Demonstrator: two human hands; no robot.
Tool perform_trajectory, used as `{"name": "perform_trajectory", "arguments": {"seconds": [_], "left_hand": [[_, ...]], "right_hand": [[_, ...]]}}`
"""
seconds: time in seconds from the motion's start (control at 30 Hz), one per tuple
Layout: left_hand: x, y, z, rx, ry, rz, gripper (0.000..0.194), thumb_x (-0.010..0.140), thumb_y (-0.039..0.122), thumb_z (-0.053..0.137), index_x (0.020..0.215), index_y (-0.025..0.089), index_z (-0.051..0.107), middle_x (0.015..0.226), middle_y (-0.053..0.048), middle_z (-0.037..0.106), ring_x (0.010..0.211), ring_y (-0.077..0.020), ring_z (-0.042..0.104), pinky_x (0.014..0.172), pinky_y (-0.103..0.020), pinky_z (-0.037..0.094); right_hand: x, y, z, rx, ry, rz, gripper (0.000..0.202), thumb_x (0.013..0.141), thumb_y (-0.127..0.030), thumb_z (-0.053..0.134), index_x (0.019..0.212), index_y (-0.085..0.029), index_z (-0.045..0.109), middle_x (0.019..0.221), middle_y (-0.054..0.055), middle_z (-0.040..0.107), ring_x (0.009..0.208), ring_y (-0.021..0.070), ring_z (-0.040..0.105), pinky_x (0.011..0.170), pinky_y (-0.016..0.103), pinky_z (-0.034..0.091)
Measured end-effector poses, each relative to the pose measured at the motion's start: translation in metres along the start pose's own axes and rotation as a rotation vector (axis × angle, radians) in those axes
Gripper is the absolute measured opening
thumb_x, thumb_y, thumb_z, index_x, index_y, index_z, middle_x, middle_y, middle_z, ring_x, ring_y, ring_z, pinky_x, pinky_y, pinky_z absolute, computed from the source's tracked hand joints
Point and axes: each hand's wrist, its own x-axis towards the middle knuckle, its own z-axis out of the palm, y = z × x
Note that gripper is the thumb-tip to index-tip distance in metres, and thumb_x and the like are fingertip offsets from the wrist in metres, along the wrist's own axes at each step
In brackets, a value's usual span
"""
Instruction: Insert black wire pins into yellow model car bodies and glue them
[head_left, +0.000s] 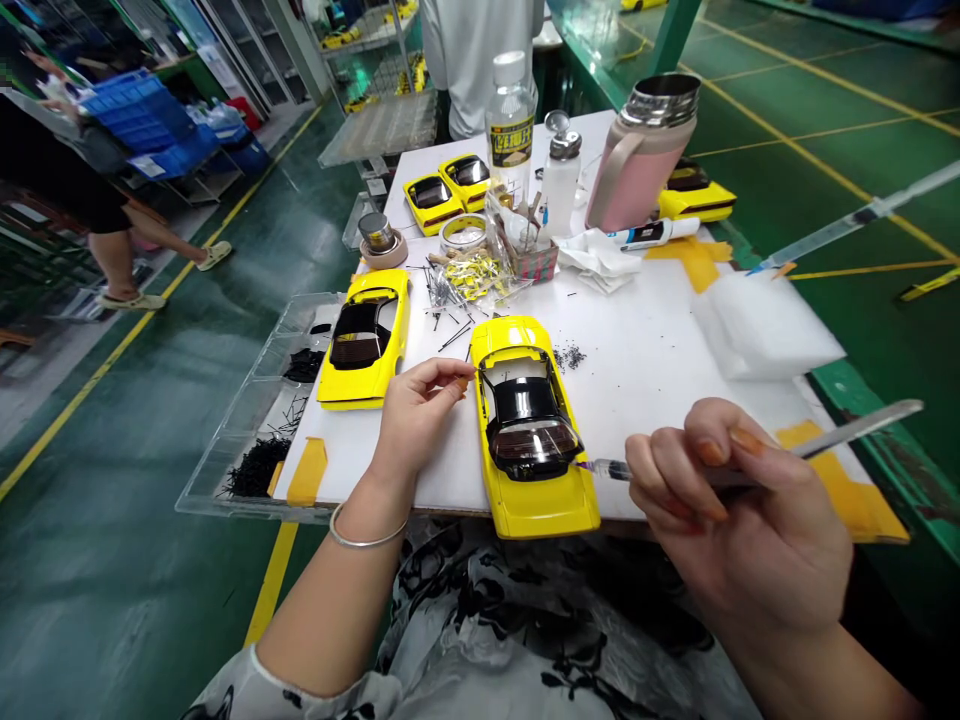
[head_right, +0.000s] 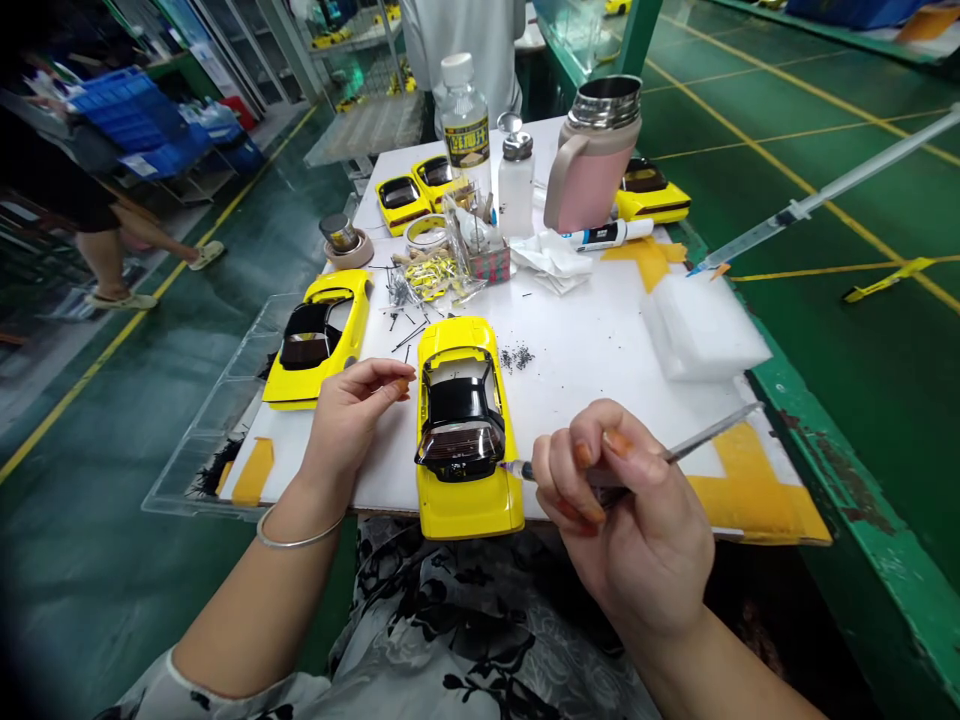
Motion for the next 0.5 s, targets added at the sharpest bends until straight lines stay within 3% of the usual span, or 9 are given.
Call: {"name": "perform_trajectory", "arguments": {"seconds": [0.3, 0.5], "left_hand": [[0.001, -0.002, -0.001, 0.008, -0.001, -0.012, 0.015, 0.079, 0.026, 0.078, 0.092, 0.019, 0.081, 0.094, -0.005, 0.078, 0.084, -0.0169, 0.069, 0.077, -0.027, 0.056], [0.000, -0.002, 0.000, 0.018, 0.013, -0.020, 0.015, 0.080, 0.025, 0.078, 0.093, 0.019, 0.081, 0.094, -0.004, 0.079, 0.083, -0.0162, 0.069, 0.077, -0.026, 0.056]], "right_hand": [[0.009, -0.006, 0.003, -0.084, -0.050, 0.023, 0.025, 0.094, -0.036, 0.058, 0.074, -0.022, 0.059, 0.049, -0.004, 0.028, 0.047, 0.0107, 0.026, 0.041, 0.021, 0.021], [0.011, -0.011, -0.001, -0.249, -0.243, 0.129, 0.029, 0.098, -0.040, 0.059, 0.078, -0.020, 0.063, 0.052, -0.004, 0.035, 0.049, 0.0098, 0.026, 0.046, 0.025, 0.020]]}}
